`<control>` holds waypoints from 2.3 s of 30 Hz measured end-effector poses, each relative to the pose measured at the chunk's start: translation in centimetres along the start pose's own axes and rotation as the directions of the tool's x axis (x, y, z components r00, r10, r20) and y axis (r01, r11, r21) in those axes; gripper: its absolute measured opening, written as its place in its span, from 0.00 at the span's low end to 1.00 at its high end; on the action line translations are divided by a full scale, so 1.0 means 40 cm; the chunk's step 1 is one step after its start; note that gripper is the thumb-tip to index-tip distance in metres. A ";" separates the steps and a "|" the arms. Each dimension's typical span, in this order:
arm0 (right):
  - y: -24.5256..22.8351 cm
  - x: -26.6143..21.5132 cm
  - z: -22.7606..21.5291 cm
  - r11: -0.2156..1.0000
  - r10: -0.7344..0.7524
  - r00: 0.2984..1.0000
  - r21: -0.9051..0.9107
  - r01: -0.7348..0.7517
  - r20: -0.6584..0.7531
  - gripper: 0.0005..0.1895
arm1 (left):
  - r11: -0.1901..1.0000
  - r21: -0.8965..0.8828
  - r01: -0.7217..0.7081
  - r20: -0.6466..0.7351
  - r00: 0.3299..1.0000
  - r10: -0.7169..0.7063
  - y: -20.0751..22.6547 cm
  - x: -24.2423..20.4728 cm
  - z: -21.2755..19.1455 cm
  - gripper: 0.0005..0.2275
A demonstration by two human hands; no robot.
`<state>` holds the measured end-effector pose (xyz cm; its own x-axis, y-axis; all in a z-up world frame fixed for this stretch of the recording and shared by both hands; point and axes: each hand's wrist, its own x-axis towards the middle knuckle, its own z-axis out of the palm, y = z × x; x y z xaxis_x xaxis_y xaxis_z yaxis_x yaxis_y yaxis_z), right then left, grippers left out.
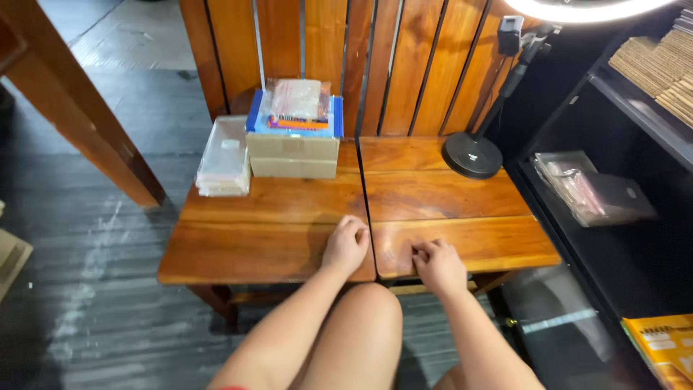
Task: The person sits on the floor and organizes a stack of colorful sticker packs. They pick up the packs from a wooden bench, separate them, and place them onto a shelf next to a stack of cardboard.
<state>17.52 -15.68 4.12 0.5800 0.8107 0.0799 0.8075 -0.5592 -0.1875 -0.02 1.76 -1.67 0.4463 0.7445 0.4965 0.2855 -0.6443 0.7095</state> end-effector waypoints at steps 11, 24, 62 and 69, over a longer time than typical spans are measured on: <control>-0.317 0.388 -0.128 0.745 0.075 0.997 0.663 -0.074 0.027 0.18 | 0.997 -0.029 0.066 -0.680 0.730 -0.068 -0.215 0.338 -0.413 0.04; -0.629 0.532 -0.117 0.249 0.270 0.956 0.950 -0.187 0.118 0.21 | 0.838 0.005 0.546 -0.378 0.777 -0.504 -0.278 0.516 -0.538 0.11; 0.110 0.133 -0.092 -0.306 0.551 0.801 0.950 -0.070 0.236 0.15 | 0.719 -0.466 0.516 0.082 0.834 -0.546 0.207 0.203 -0.004 0.13; 0.274 0.006 -0.044 -0.282 0.701 0.668 0.958 -0.058 0.247 0.15 | 0.824 -0.120 0.554 0.144 0.831 -0.537 0.166 0.119 0.250 0.09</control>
<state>26.71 -21.94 3.80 0.9276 0.1925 -0.3203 -0.3644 0.2765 -0.8892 12.49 -0.72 0.42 0.3397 0.9396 -0.0409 0.3804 -0.0975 0.9197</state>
